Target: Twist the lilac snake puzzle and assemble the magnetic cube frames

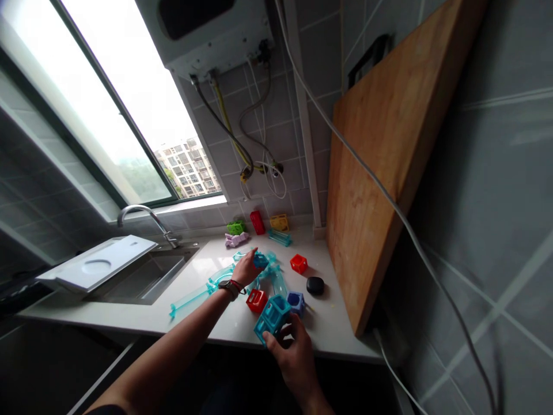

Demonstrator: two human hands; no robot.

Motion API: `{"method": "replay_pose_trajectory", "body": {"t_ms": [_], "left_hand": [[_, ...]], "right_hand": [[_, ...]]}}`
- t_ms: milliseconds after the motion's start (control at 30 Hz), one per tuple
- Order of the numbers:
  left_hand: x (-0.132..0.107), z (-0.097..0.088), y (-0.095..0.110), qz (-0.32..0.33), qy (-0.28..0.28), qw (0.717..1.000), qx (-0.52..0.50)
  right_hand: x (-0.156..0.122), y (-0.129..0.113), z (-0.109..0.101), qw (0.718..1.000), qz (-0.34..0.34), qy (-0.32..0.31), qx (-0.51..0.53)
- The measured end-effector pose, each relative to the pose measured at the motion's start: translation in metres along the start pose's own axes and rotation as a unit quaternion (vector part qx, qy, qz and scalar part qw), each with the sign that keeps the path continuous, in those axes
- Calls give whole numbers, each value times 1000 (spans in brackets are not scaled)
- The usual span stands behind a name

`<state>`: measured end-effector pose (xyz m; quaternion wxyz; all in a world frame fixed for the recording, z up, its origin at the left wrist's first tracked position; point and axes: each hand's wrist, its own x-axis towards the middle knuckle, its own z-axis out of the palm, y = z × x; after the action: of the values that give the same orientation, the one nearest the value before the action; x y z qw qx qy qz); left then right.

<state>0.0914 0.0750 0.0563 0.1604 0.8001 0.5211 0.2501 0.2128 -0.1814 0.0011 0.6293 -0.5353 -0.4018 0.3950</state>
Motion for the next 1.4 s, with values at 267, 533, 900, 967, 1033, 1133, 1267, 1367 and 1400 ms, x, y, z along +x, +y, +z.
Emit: {"method": "replay_pose_trajectory", "body": {"t_ms": [267, 533, 900, 967, 1033, 1133, 1267, 1367, 1400], "left_hand": [[-2, 8, -5, -21, 82, 991, -104], [11, -12, 8, -36, 170, 911, -375], [-124, -62, 69, -123, -21, 699, -705], [-141, -60, 76, -156, -32, 652, -742], [-148, -55, 84, -170, -35, 626, -761], [-145, -47, 100, -195, -52, 596, -777], [-136, -43, 123, -231, -76, 595, -766], [-135, -44, 130, -220, -63, 624, -747], [-136, -44, 131, -215, -57, 635, -740]], "right_hand": [[2, 4, -1, 1000, 18, -13, 18], [1, 0, -1, 1000, 5, -18, 21], [24, -59, -17, 999, -41, -20, 30], [22, -67, -19, 997, -54, -53, 30], [17, -72, -20, 993, -57, -86, 57], [11, -75, -20, 982, -33, -130, 134], [8, -82, -21, 962, 57, -121, 240], [7, -94, -23, 943, 131, -77, 296], [7, -99, -23, 941, 145, -61, 298]]}}
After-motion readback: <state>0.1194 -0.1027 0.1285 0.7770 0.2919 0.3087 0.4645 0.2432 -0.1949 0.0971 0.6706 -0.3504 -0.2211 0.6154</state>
